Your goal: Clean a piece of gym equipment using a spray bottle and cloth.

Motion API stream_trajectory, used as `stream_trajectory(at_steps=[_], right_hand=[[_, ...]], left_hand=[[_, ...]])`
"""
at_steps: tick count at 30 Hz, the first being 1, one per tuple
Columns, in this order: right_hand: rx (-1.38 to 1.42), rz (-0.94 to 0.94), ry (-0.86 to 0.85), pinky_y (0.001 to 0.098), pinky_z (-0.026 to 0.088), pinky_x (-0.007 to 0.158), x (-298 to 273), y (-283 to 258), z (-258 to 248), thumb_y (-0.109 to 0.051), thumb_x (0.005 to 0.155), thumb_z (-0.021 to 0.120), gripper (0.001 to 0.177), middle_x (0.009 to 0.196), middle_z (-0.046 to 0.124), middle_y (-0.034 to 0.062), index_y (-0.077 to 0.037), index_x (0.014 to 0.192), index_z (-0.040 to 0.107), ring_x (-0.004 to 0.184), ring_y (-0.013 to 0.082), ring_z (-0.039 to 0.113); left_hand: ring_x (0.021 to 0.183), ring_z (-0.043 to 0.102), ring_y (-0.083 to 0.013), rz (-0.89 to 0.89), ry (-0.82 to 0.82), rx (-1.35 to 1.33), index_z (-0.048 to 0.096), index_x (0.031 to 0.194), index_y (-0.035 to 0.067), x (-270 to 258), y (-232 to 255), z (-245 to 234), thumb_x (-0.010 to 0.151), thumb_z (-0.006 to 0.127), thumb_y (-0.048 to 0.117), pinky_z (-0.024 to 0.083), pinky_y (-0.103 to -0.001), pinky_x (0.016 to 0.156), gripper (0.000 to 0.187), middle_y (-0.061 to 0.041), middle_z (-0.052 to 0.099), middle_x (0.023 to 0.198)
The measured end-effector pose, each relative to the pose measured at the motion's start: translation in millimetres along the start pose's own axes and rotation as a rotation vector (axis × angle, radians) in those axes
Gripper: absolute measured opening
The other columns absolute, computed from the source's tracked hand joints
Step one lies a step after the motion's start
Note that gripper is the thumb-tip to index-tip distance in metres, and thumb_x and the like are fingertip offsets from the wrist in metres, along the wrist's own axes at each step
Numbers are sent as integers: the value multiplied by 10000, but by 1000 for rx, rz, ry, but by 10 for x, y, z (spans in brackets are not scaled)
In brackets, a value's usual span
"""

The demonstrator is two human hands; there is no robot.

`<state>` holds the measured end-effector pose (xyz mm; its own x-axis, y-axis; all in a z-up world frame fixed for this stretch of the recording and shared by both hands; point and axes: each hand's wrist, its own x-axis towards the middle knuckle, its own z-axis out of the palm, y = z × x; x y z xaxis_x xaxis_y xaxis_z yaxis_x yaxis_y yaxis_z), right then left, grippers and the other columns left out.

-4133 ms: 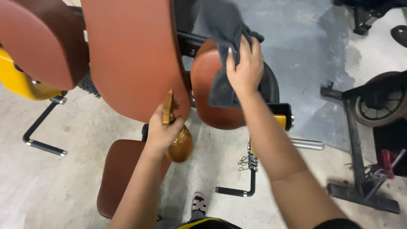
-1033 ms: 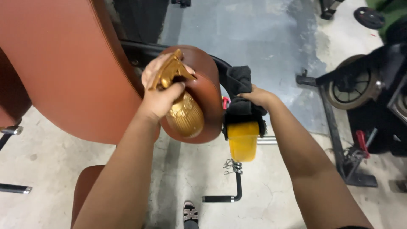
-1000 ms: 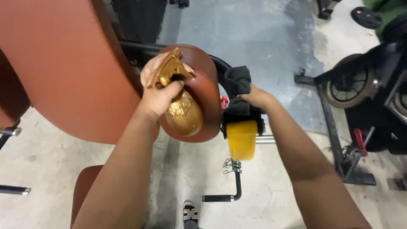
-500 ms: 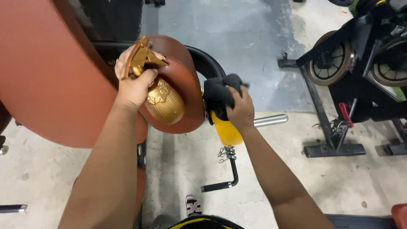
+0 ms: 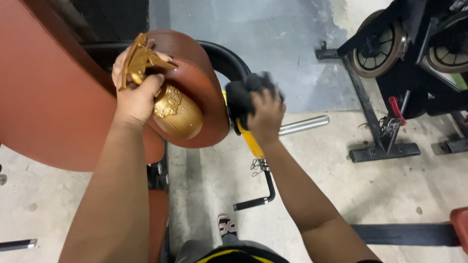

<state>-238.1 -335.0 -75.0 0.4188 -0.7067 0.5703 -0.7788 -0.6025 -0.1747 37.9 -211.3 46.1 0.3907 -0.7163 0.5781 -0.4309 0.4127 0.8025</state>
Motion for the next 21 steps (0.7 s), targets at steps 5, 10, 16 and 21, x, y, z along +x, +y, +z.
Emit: stream_trajectory(at_steps=[5, 10, 16, 21], right_hand=[[426, 554, -146, 492, 552, 907, 483, 892, 670, -217, 969, 670, 331, 1146, 719, 219, -74, 1267, 660, 1066, 448, 669], [1427, 1137, -344, 421, 602, 822, 323, 1481, 964, -206, 907, 645, 332, 1029, 751, 157, -24, 1181, 688, 936, 306, 734], [1792, 1014, -106, 405, 584, 896, -450, 1438, 1046, -162, 935, 632, 371, 1145, 698, 140, -26, 1280, 625, 1012, 273, 699], [1321, 558, 233, 372, 479, 1125, -678, 492, 278, -159, 1017, 552, 433, 1372, 606, 175, -18, 1426, 533, 1267, 272, 592]], left_hand=[[1455, 568, -222, -56, 16, -103, 482, 1455, -20, -47, -106, -19, 855, 671, -22, 403, -385, 1291, 629, -97, 668, 1444], [1367, 592, -235, -59, 11, 27, 471, 1463, -8, -58, -68, -23, 856, 678, -29, 415, -384, 1251, 641, -104, 667, 1406], [1313, 588, -228, -67, 11, 108, 516, 1435, -1, -40, -15, -38, 835, 698, -11, 426, -388, 1217, 627, -97, 655, 1340], [1332, 605, -254, -115, 18, -71, 519, 1442, 54, -65, -148, -16, 840, 718, 115, 440, -437, 1264, 636, -132, 683, 1343]])
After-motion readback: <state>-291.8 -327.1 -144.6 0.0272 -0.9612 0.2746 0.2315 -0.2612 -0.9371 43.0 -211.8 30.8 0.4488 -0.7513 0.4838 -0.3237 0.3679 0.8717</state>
